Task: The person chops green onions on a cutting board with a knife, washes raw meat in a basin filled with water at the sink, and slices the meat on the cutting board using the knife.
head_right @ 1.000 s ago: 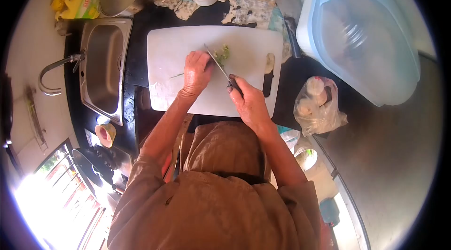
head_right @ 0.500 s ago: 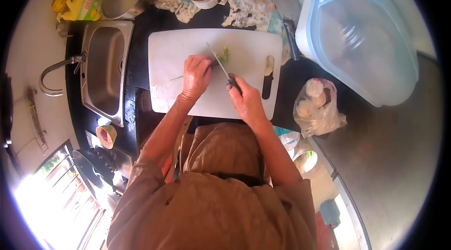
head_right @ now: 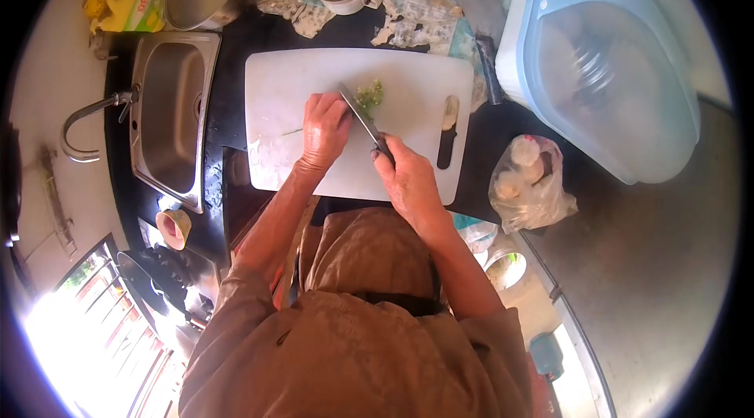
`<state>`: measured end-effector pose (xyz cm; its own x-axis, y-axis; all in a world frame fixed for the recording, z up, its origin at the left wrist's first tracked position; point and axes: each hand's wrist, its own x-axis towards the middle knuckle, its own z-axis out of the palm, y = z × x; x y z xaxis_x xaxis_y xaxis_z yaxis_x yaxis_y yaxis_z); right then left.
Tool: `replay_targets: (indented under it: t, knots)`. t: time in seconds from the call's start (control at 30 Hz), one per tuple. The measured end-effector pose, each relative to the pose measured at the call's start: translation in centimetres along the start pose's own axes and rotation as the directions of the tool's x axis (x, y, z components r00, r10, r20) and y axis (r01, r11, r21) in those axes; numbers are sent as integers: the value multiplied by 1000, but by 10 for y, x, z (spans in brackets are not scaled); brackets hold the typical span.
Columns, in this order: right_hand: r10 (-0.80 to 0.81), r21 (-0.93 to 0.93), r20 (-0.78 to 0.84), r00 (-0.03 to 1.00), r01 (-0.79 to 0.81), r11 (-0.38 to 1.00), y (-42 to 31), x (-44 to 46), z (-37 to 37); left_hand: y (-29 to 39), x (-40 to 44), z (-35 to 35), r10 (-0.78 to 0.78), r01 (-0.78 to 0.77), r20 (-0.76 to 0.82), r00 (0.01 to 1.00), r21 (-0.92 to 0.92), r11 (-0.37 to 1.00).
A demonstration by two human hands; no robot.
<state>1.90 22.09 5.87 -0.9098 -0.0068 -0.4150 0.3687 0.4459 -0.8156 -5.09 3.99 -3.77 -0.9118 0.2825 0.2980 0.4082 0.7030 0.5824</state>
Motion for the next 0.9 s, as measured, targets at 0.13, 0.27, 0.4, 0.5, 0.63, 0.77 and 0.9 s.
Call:
replay_targets:
  t: [0.13, 0.27, 0.4, 0.5, 0.63, 0.77, 0.9]
  knots:
    - [-12, 111, -34, 999, 15, 994, 18, 5, 12, 0, -5, -5, 37, -37, 5, 999, 1, 999]
    - [174, 273, 85, 981, -191, 943, 14, -4, -6, -3, -3, -3, 60, -60, -9, 998, 6, 998]
    - [114, 171, 75, 991, -125, 977, 8, -9, -8, -1, -7, -5, 46, -46, -6, 999, -7, 999]
    - [63, 54, 36, 997, -65, 996, 7, -9, -3, -3, -2, -3, 27, -27, 0, 1000, -10, 1000]
    - [-32, -2, 2, 999, 32, 999, -3, -5, 5, -4, -4, -5, 5, -5, 20, 1000, 5, 1000]
    - [66, 135, 11, 998, -67, 989, 12, -2, 14, -6, -4, -8, 28, -27, 28, 999, -23, 999]
    - [149, 384, 71, 986, -165, 908, 15, -1, 1, -3, -6, -9, 29, -28, 9, 1000, -57, 998]
